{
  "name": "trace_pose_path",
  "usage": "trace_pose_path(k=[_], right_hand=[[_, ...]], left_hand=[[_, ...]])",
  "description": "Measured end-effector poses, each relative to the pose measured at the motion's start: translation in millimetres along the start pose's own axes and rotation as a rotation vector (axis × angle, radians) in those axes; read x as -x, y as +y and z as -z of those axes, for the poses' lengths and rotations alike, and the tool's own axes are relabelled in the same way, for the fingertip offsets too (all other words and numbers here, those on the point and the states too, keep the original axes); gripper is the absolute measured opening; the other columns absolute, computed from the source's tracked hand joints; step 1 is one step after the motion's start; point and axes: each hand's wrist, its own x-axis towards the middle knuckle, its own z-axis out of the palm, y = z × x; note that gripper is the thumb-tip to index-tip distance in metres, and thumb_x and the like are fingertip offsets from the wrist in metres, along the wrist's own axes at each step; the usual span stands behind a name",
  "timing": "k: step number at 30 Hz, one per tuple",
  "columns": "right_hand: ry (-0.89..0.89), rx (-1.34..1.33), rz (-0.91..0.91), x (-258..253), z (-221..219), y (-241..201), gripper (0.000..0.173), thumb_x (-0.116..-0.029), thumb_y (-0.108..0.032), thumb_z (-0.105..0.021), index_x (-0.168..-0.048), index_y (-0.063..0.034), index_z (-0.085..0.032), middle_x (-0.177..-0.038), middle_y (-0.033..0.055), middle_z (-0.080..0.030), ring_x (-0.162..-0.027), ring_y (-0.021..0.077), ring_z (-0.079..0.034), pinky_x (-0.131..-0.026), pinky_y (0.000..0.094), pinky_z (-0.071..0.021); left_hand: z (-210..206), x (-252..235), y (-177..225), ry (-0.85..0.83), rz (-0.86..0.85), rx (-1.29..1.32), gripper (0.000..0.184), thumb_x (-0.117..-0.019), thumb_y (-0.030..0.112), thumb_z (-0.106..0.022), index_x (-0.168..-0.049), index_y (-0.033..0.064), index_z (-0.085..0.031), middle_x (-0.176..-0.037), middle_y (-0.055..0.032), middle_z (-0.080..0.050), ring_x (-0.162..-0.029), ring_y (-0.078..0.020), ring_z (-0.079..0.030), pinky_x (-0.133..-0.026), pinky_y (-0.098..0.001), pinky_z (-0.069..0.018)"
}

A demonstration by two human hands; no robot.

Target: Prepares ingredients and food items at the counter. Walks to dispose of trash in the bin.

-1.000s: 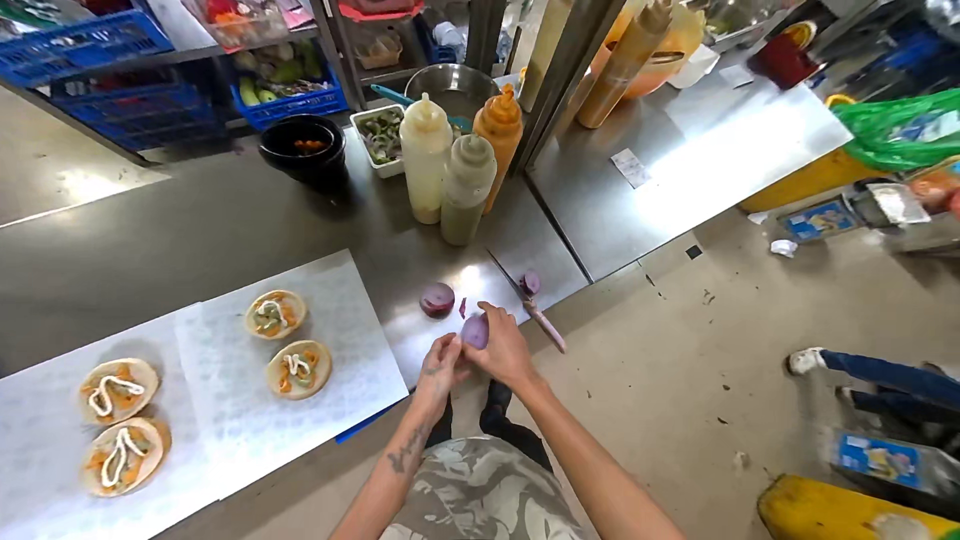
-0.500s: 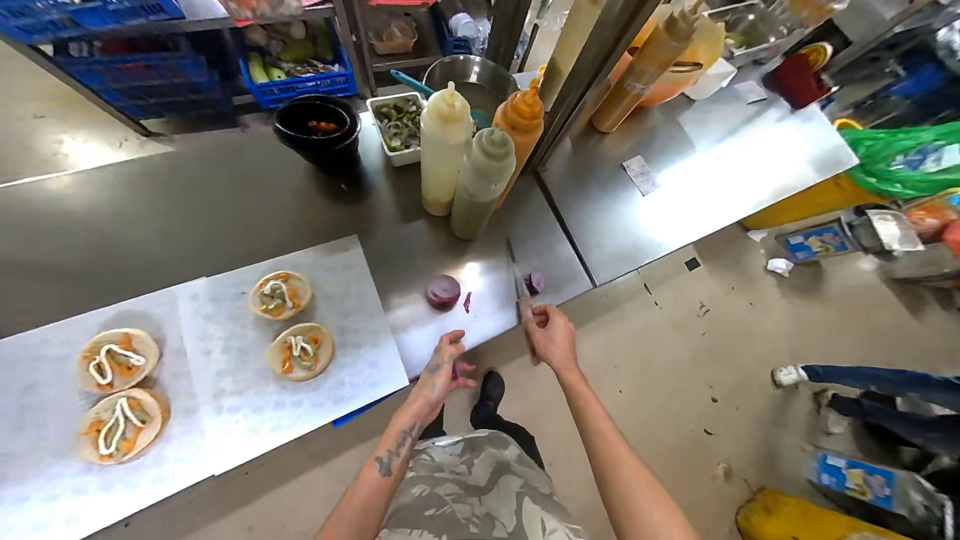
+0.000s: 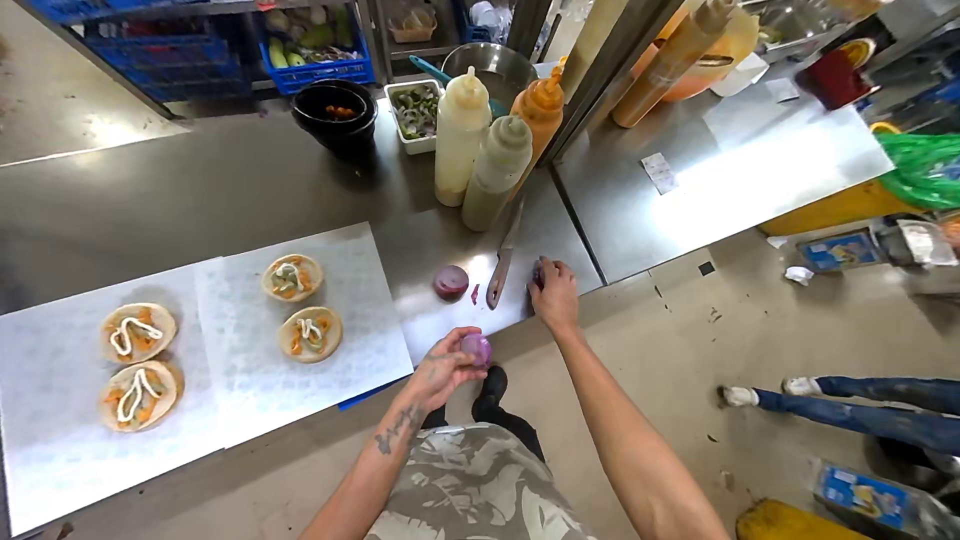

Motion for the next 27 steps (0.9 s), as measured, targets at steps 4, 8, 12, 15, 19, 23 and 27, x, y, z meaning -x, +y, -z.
trace_pose_path(k=[4,8,12,15,19,23,27], right_hand=[[-0.029,-0.106,-0.029,-3,4,-3,0.027,-0.0982,-0.016,-0.062,-0.123,-0.0063,-0.068,-0.118,0.0231,-0.066,-0.107,0.0429,-0.064,-0.088,0.0596,-0.0529],[-0.154,-0.291,0.205,38,6,-45,0.031,-0.0986,-0.015,-0.061,-0.126,-0.0021,-0.067,-0.110,0.0197,-0.070,-0.099,0.0333,-0.069,-0.088,0.0538,-0.0573],[-0.270,0.038,0.307,64,-23,-91,0.037,-0.0970,-0.011,-0.062,-0.134,-0.0069,-0.065,-0.126,0.0199,-0.064,-0.118,0.0396,-0.061,-0.091,0.0526,-0.0571],[-0.346,0.216,0.234,69,-30,-108,0.039,-0.0960,-0.005,-0.061,-0.135,-0.0033,-0.061,-0.140,0.0212,-0.054,-0.123,0.0423,-0.058,-0.085,0.0521,-0.0595],[-0.328,0.218,0.239,71,-30,-100,0.025,-0.0953,-0.011,-0.064,-0.119,-0.0024,-0.067,-0.125,0.0196,-0.063,-0.117,0.0397,-0.062,-0.082,0.0512,-0.0593],[-0.354,0.175,0.185,79,-28,-85,0.027,-0.0895,-0.019,-0.072,-0.111,-0.0030,-0.070,-0.116,0.0209,-0.065,-0.098,0.0387,-0.068,-0.076,0.0536,-0.0583],[-0.422,0.156,0.091,85,-25,-89,0.028,-0.0927,-0.017,-0.066,-0.118,-0.0035,-0.069,-0.128,0.0260,-0.061,-0.088,0.0409,-0.070,-0.072,0.0572,-0.0590]], left_hand=[[3,4,0,0.069,-0.015,-0.007,0.045,-0.0985,-0.006,-0.049,-0.142,0.0080,-0.051,-0.123,-0.0177,-0.064,-0.100,-0.0305,-0.069,-0.085,-0.0484,-0.0603],[15,10,0,0.170,-0.056,0.015,0.042,-0.1009,-0.003,-0.048,-0.141,0.0080,-0.051,-0.124,-0.0169,-0.064,-0.101,-0.0301,-0.069,-0.086,-0.0500,-0.0601],[22,14,1,0.203,-0.051,0.030,0.039,-0.1018,-0.001,-0.049,-0.139,0.0073,-0.053,-0.121,-0.0182,-0.065,-0.098,-0.0309,-0.070,-0.084,-0.0492,-0.0608],[23,19,5,0.227,-0.067,0.011,0.037,-0.1022,0.000,-0.050,-0.138,0.0074,-0.054,-0.121,-0.0175,-0.065,-0.097,-0.0298,-0.069,-0.082,-0.0470,-0.0610],[24,22,3,0.231,-0.093,0.019,0.037,-0.1028,0.001,-0.052,-0.139,0.0077,-0.054,-0.122,-0.0170,-0.064,-0.097,-0.0287,-0.069,-0.081,-0.0454,-0.0611],[24,21,1,0.226,-0.111,0.023,0.034,-0.1031,0.003,-0.052,-0.137,0.0073,-0.055,-0.118,-0.0158,-0.066,-0.096,-0.0276,-0.070,-0.083,-0.0446,-0.0613],[23,14,-5,0.252,-0.117,0.006,0.034,-0.1035,0.006,-0.053,-0.138,0.0063,-0.055,-0.118,-0.0175,-0.067,-0.099,-0.0291,-0.070,-0.086,-0.0464,-0.0606]])
